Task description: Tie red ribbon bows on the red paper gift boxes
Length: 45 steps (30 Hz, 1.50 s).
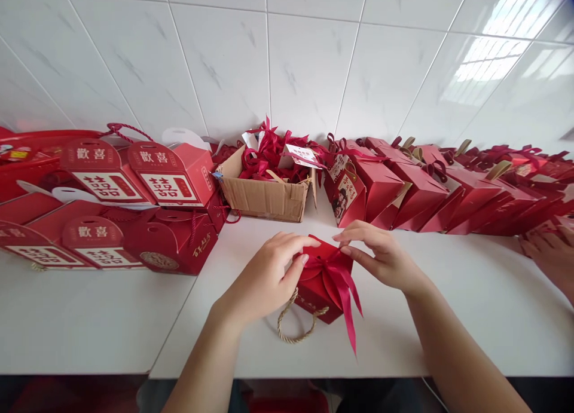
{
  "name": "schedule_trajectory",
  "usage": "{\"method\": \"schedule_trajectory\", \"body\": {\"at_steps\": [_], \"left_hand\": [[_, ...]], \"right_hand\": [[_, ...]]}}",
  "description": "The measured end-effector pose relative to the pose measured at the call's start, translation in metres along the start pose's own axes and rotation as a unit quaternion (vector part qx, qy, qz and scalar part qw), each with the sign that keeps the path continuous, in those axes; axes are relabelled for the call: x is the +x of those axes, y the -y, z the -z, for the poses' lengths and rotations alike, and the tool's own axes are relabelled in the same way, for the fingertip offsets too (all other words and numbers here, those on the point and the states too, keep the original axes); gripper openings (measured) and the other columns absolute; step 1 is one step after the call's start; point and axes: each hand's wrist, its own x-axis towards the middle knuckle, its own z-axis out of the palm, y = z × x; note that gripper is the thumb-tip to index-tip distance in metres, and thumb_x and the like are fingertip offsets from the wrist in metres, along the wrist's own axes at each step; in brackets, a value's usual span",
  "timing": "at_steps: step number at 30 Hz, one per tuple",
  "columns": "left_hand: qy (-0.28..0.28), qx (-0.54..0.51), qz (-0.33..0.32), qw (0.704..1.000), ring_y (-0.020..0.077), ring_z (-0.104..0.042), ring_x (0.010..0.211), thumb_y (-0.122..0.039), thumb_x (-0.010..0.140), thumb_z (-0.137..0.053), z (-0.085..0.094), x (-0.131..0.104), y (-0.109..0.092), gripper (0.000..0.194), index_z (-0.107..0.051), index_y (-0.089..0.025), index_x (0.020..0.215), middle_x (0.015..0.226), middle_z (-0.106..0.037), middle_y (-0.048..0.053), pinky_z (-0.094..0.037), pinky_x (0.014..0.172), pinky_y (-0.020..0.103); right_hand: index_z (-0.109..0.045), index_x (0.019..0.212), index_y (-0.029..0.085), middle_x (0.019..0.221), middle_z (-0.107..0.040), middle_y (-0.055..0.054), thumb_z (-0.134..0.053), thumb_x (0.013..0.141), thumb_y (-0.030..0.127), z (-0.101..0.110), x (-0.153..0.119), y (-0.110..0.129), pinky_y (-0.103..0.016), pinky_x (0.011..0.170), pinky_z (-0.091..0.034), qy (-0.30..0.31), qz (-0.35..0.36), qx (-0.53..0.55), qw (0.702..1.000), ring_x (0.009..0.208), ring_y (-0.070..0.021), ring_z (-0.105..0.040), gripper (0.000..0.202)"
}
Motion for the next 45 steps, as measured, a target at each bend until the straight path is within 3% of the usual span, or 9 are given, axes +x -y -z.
{"method": "schedule_trajectory", "body": {"at_steps": [6, 9, 13, 17, 21, 25, 29, 34, 45], "left_hand": [[0.008, -0.005, 0.042, 0.999, 0.0182, -0.058, 0.092, -0.025, 0.095, -0.04, -0.006, 0.002, -0.004, 0.025, -0.065, -0.024, 0.098, 0.091, -0.064, 0.002, -0.047, 0.08, 0.031], [-0.033, 0.007, 0.067, 0.997, 0.0189, -0.056, 0.087, -0.034, 0.094, -0.043, -0.015, 0.005, -0.005, 0.03, -0.067, -0.021, 0.083, 0.081, -0.058, 0.003, -0.046, 0.077, 0.032], [-0.078, -0.011, 0.082, 0.993, 0.0186, -0.056, 0.083, -0.039, 0.09, -0.051, -0.029, 0.008, -0.007, 0.027, -0.07, -0.021, 0.085, 0.08, -0.055, 0.003, -0.046, 0.077, 0.033], [-0.094, -0.008, 0.098, 0.991, 0.0185, -0.057, 0.08, -0.037, 0.086, -0.057, -0.033, 0.009, -0.008, 0.022, -0.07, -0.02, 0.079, 0.077, -0.055, 0.003, -0.045, 0.076, 0.034], [-0.091, -0.007, 0.101, 0.991, 0.018, -0.056, 0.079, -0.036, 0.085, -0.058, -0.033, 0.009, -0.008, 0.022, -0.07, -0.02, 0.078, 0.076, -0.054, 0.002, -0.044, 0.076, 0.033], [-0.095, -0.006, 0.1, 0.99, 0.0172, -0.056, 0.078, -0.038, 0.086, -0.057, -0.033, 0.008, -0.007, 0.023, -0.069, -0.02, 0.076, 0.074, -0.053, 0.001, -0.044, 0.075, 0.032], [-0.093, 0.0, 0.098, 0.991, 0.0168, -0.055, 0.078, -0.035, 0.086, -0.057, -0.034, 0.009, -0.007, 0.022, -0.069, -0.02, 0.075, 0.074, -0.053, 0.001, -0.043, 0.075, 0.031], [-0.088, 0.001, 0.099, 0.991, 0.017, -0.053, 0.079, -0.029, 0.084, -0.058, -0.035, 0.01, -0.008, 0.018, -0.067, -0.019, 0.072, 0.073, -0.052, 0.001, -0.042, 0.074, 0.03], [-0.071, 0.008, 0.079, 0.994, 0.0182, -0.053, 0.082, -0.026, 0.08, -0.059, -0.035, 0.012, -0.008, 0.014, -0.066, -0.019, 0.07, 0.074, -0.054, 0.002, -0.043, 0.078, 0.032]], "right_hand": [[-0.056, 0.119, 0.025, 0.093, -0.058, -0.005, -0.052, 0.091, 0.017, -0.02, 0.001, -0.001, -0.032, 0.075, -0.051, -0.078, -0.052, 0.019, 0.995, 0.084, -0.0149, -0.058, 0.029], [-0.056, 0.117, 0.026, 0.097, -0.056, -0.004, -0.054, 0.091, 0.016, -0.026, 0.002, -0.002, -0.032, 0.074, -0.05, -0.108, -0.061, 0.031, 0.992, 0.08, -0.0133, -0.058, 0.029], [-0.058, 0.113, 0.025, 0.099, -0.054, -0.004, -0.055, 0.09, 0.018, -0.031, 0.004, -0.002, -0.029, 0.066, -0.049, -0.128, -0.085, 0.051, 0.987, 0.073, -0.0114, -0.058, 0.025], [-0.057, 0.114, 0.025, 0.102, -0.054, -0.005, -0.056, 0.089, 0.021, -0.033, 0.004, -0.002, -0.028, 0.064, -0.048, -0.133, -0.104, 0.07, 0.983, 0.071, -0.0104, -0.058, 0.025], [-0.054, 0.118, 0.024, 0.103, -0.061, -0.006, -0.058, 0.089, 0.031, -0.027, 0.003, -0.002, -0.034, 0.08, -0.049, -0.085, -0.167, 0.036, 0.982, 0.089, -0.0165, -0.06, 0.03], [-0.065, 0.088, 0.02, 0.1, -0.063, -0.007, -0.058, 0.088, 0.037, -0.019, 0.005, -0.001, -0.035, 0.087, -0.046, -0.016, -0.194, 0.025, 0.981, 0.097, -0.0196, -0.059, 0.018], [-0.06, 0.072, 0.019, 0.094, -0.062, -0.006, -0.06, 0.087, 0.036, -0.02, 0.006, -0.001, -0.033, 0.082, -0.046, -0.056, -0.196, 0.037, 0.978, 0.091, -0.0182, -0.059, 0.022], [-0.054, 0.074, 0.02, 0.081, -0.06, -0.004, -0.055, 0.09, 0.03, -0.025, 0.007, -0.001, -0.03, 0.072, -0.044, -0.057, -0.171, 0.036, 0.983, 0.076, -0.0155, -0.055, 0.02], [-0.057, 0.072, 0.019, 0.081, -0.058, -0.004, -0.059, 0.087, 0.031, -0.027, 0.008, 0.0, -0.03, 0.072, -0.044, -0.121, -0.164, -0.021, 0.979, 0.076, -0.016, -0.055, 0.02]]}}
